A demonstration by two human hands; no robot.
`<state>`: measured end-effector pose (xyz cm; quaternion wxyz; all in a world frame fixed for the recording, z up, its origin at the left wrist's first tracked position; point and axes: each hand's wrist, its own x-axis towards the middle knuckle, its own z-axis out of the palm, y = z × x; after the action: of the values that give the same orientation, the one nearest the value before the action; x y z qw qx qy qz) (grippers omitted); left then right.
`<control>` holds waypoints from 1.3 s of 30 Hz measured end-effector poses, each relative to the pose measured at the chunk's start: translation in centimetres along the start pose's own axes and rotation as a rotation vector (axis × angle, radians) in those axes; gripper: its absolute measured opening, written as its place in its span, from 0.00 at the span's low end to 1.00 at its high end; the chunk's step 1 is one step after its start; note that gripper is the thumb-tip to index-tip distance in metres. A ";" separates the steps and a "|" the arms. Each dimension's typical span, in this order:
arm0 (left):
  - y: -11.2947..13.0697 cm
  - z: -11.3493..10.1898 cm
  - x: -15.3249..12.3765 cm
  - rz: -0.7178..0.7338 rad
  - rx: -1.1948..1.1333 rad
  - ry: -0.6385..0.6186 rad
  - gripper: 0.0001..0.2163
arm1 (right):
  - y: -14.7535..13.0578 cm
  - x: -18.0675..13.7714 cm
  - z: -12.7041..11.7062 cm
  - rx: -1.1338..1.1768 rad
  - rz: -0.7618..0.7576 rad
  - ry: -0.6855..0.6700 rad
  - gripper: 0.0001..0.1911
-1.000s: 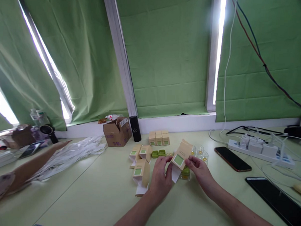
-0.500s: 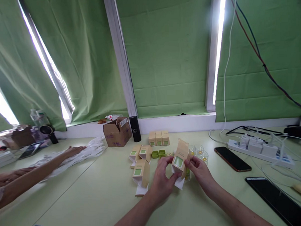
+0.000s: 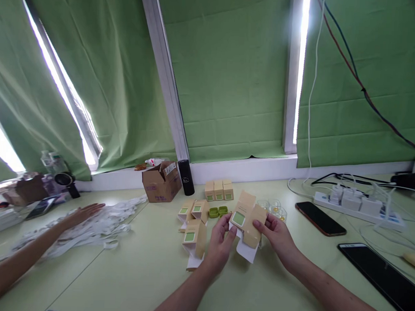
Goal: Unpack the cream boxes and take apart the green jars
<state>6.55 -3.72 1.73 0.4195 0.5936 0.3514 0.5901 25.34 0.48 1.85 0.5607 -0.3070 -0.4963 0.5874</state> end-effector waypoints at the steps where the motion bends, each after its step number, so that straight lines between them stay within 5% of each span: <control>1: -0.1 0.0 0.0 -0.002 0.003 0.008 0.23 | 0.1 0.0 -0.1 -0.002 0.002 0.000 0.31; 18: 0.4 -0.7 0.5 0.116 0.312 0.103 0.15 | 1.0 -0.5 0.0 -0.241 -0.165 -0.006 0.24; 24: 1.1 -1.2 0.6 0.335 0.416 0.272 0.07 | 0.7 -1.1 -0.6 -0.425 -0.391 0.042 0.18; 27: 1.5 -1.4 0.6 0.524 0.538 0.301 0.03 | 0.7 -1.1 -0.8 -0.488 -0.407 0.081 0.18; 31: 2.0 -1.6 0.2 0.753 0.770 0.337 0.10 | 0.8 -1.0 -0.6 -0.518 -0.370 0.096 0.18; 39: 2.0 -2.2 -0.3 0.788 0.935 0.377 0.12 | 1.4 -0.4 -0.9 -0.552 -0.352 0.113 0.18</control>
<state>4.22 -4.61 3.33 -0.2009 0.6845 0.3949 0.5789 25.78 0.45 0.18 0.5757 -0.3890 -0.6505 0.3068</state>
